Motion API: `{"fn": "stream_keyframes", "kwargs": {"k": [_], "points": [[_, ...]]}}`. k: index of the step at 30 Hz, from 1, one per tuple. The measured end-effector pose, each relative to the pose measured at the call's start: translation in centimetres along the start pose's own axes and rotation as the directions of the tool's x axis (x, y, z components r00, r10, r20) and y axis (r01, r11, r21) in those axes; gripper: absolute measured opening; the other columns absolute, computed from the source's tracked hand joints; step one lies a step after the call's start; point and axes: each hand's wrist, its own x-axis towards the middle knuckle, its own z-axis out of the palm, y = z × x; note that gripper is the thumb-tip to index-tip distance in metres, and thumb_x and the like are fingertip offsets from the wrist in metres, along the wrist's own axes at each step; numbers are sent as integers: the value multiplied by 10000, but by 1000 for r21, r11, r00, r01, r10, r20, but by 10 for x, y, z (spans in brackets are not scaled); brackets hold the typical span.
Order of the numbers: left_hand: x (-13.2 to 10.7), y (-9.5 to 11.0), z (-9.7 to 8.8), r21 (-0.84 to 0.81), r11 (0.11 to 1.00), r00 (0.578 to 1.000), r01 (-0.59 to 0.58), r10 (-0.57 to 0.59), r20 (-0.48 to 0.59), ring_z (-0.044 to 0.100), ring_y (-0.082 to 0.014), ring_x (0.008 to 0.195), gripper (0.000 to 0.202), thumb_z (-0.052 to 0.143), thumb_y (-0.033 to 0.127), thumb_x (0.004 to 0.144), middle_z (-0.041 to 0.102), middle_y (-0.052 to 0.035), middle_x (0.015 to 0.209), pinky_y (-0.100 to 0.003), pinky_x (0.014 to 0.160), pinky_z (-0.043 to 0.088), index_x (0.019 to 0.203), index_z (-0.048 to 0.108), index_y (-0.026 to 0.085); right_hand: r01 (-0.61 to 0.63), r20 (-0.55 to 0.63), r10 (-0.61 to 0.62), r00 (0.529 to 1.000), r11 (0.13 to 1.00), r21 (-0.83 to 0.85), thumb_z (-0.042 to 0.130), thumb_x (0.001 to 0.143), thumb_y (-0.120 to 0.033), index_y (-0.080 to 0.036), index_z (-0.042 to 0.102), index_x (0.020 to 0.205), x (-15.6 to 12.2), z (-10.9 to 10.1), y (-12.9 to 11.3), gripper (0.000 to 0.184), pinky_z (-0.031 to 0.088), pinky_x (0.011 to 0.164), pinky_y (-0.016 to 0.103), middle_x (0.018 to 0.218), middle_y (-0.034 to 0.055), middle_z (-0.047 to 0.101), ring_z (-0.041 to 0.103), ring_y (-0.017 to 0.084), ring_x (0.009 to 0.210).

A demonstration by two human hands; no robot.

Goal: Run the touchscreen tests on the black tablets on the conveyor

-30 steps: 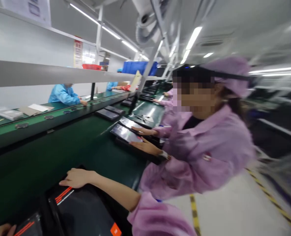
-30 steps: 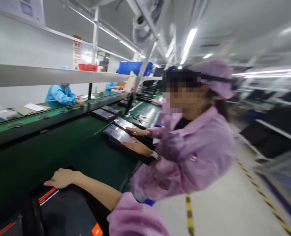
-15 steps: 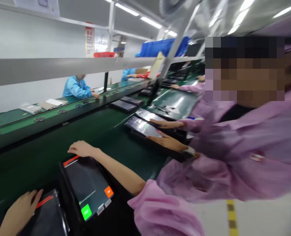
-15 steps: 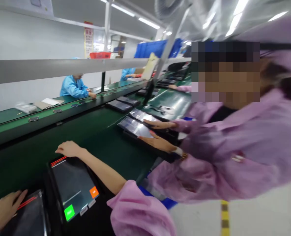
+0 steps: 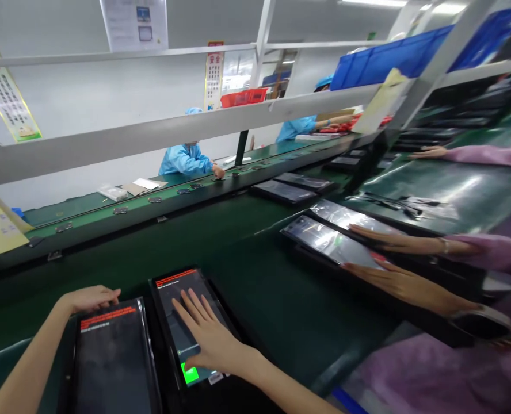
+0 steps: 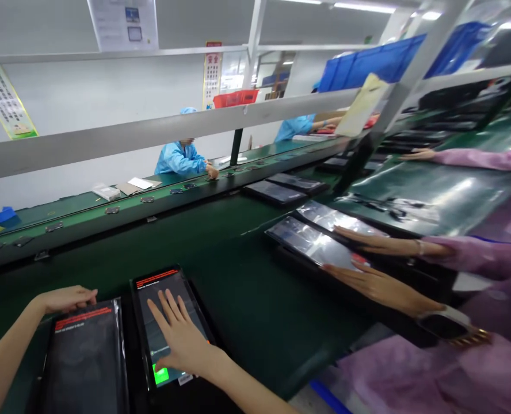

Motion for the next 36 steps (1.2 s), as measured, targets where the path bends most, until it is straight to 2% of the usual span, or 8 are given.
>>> {"fn": "stream_keyframes", "kwargs": {"k": [4, 8, 10, 13, 16, 25, 31, 36], "points": [[-2, 2, -7, 39, 996, 898, -78, 87, -432, 527, -322, 1176, 744, 297, 745, 842, 613, -141, 1184, -436, 1059, 366, 1156, 602, 143, 62, -255, -41, 966, 995, 78, 685, 834, -316, -186, 185, 1526, 3, 3, 15, 864, 151, 1170, 582, 1566, 140, 196, -4, 303, 1455], [-32, -30, 44, 51, 999, 702, -15, 47, -711, 109, -381, 1438, 928, 311, 715, 803, 294, -219, 1497, -554, 1178, 103, 1427, 280, 28, 146, -494, -93, 864, 987, 70, 449, 923, -176, -199, 397, 1360, 3, 5, 35, 441, 233, 1145, 604, 1396, 126, 496, 179, 273, 1446], [-55, -60, 86, 1, 1000, 696, 8, -5, -718, 175, -385, 1426, 932, 275, 705, 823, 257, -228, 1513, -584, 1161, 182, 1455, 203, 24, 161, -549, -89, 831, 984, 83, 392, 940, -164, -201, 435, 1301, 3, 5, 43, 365, 249, 1139, 613, 1240, 112, 606, 252, 269, 1426], [-83, -104, 145, -120, 988, 757, -94, -7, -653, 165, -290, 1444, 682, 256, 627, 919, 175, -80, 1575, -545, 1162, 165, 1481, 217, 242, 149, -560, -57, 826, 982, 120, 372, 937, -158, -209, 477, 1236, 4, 4, 51, 321, 280, 1131, 616, 1076, 81, 660, 329, 272, 1394], [-95, -123, 174, -73, 985, 740, -154, 66, -669, 126, -267, 1450, 648, 382, 564, 937, 115, -2, 1591, -538, 1140, 167, 1496, 106, 389, 156, -538, -60, 841, 979, 134, 362, 943, -166, -215, 501, 1192, 4, 5, 52, 289, 281, 1130, 625, 1049, 66, 666, 347, 271, 1385], [-101, -105, 182, -32, 981, 715, -189, 115, -689, 195, -290, 1430, 645, 429, 507, 950, 165, -44, 1581, -559, 1108, 222, 1494, 101, 397, 261, -481, -203, 853, 964, 57, 379, 940, -144, -230, 529, 1029, -6, 10, 42, 194, 316, 1116, 627, 1146, 65, 667, 358, 272, 1379], [-108, -91, 206, -85, 994, 671, -70, -16, -741, 204, -285, 1435, 617, 335, 503, 976, 178, -80, 1574, -557, 1134, 265, 1512, 104, 302, 319, -474, -278, 835, 948, 7, 411, 946, -153, -240, 534, 1033, -9, 16, 45, 174, 341, 1103, 628, 1198, 61, 651, 405, 286, 1349], [-100, -79, 198, 62, 997, 617, 38, 26, -787, 366, -323, 1322, 652, 347, 533, 975, 382, -166, 1436, -589, 1081, 365, 1506, 150, 211, 318, -537, -270, 799, 948, -4, 422, 970, -204, -254, 517, 1032, -11, 19, 49, 125, 401, 1062, 624, 1200, 44, 653, 459, 291, 1309]]}}
